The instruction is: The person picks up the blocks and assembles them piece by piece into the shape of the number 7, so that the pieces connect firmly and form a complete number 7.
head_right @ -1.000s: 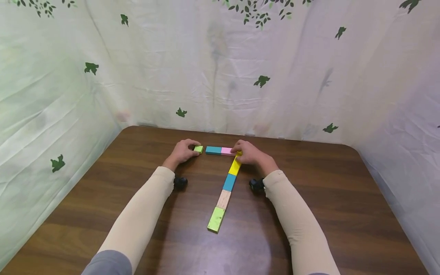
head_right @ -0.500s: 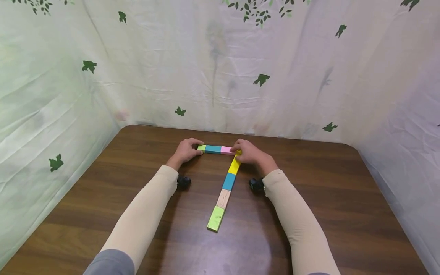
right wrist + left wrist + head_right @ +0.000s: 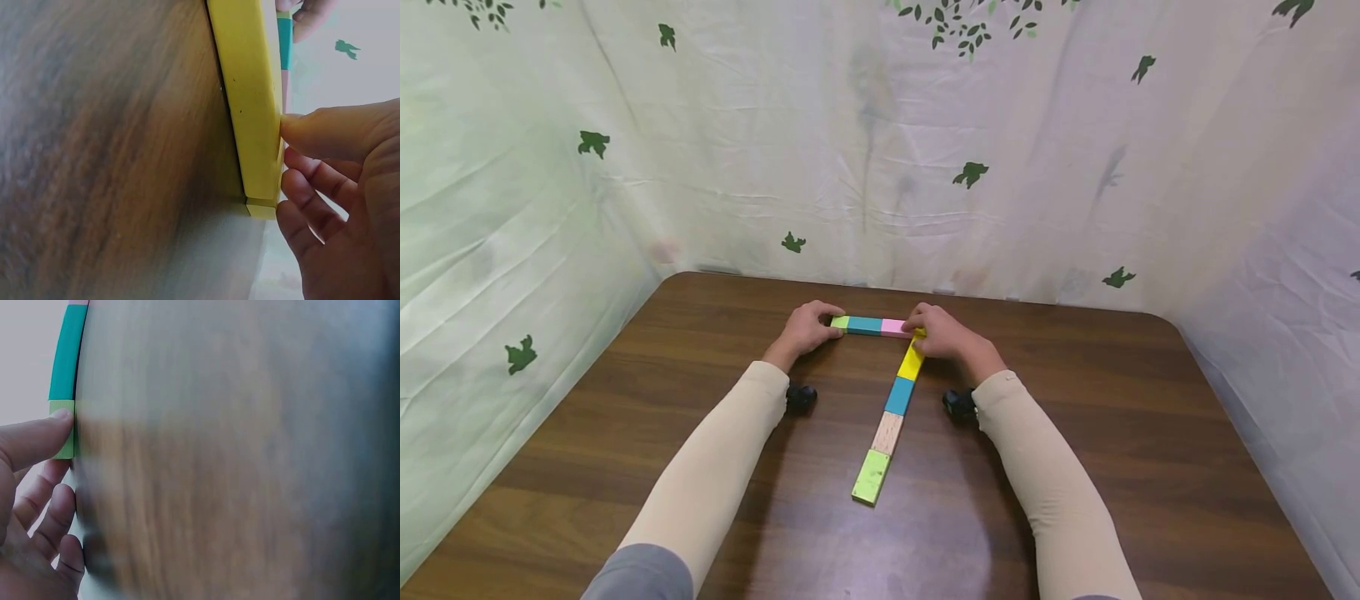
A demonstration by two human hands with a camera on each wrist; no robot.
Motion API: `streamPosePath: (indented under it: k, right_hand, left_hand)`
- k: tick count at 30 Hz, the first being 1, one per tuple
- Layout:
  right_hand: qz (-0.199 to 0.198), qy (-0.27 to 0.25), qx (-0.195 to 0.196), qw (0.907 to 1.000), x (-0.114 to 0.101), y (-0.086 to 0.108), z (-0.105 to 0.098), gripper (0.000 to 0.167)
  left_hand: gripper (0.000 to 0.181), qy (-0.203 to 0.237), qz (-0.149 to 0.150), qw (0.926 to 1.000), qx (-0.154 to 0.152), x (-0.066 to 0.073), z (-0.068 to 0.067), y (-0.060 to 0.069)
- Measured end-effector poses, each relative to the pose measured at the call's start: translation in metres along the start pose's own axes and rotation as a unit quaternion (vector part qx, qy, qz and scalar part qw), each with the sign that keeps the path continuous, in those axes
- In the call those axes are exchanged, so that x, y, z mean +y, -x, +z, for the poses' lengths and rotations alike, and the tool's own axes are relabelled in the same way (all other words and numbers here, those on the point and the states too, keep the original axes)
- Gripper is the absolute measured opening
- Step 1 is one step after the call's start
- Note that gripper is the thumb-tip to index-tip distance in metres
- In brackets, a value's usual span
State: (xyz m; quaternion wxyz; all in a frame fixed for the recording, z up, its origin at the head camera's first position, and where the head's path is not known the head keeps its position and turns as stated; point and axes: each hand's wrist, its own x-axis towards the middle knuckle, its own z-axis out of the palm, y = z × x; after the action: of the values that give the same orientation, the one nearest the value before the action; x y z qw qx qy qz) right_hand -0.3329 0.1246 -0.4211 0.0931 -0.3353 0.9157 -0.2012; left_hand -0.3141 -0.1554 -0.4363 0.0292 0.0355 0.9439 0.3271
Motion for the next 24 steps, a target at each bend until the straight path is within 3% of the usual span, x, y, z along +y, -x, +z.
streamPosePath:
  k: [7,11,14,20,24]
  right_hand:
    - [0.001,-0.009,0.001,1.0,-0.001,-0.003,0.002,0.039]
    - [-0.003,-0.01,0.007,0.9999,0.001,-0.003,0.002,0.038]
    - [-0.003,-0.01,0.015,0.9998,0.004,0.0,0.001,0.038]
    - [0.0,-0.019,0.02,0.9996,0.007,0.003,0.003,0.037]
    - [-0.018,-0.018,0.019,0.9995,0.004,0.001,0.004,0.038]
  left_hand:
    - [0.054,-0.001,0.016,0.9995,-0.026,-0.006,-0.008,0.001]
    - [0.064,-0.007,0.016,0.9986,-0.051,-0.005,-0.02,0.006]
    - [0.066,-0.026,0.024,0.9981,-0.051,-0.001,-0.033,0.013]
    - [0.063,-0.039,0.096,0.9939,-0.038,0.001,-0.063,0.046]
    - [0.059,-0.021,0.105,0.994,-0.025,-0.014,-0.077,0.078]
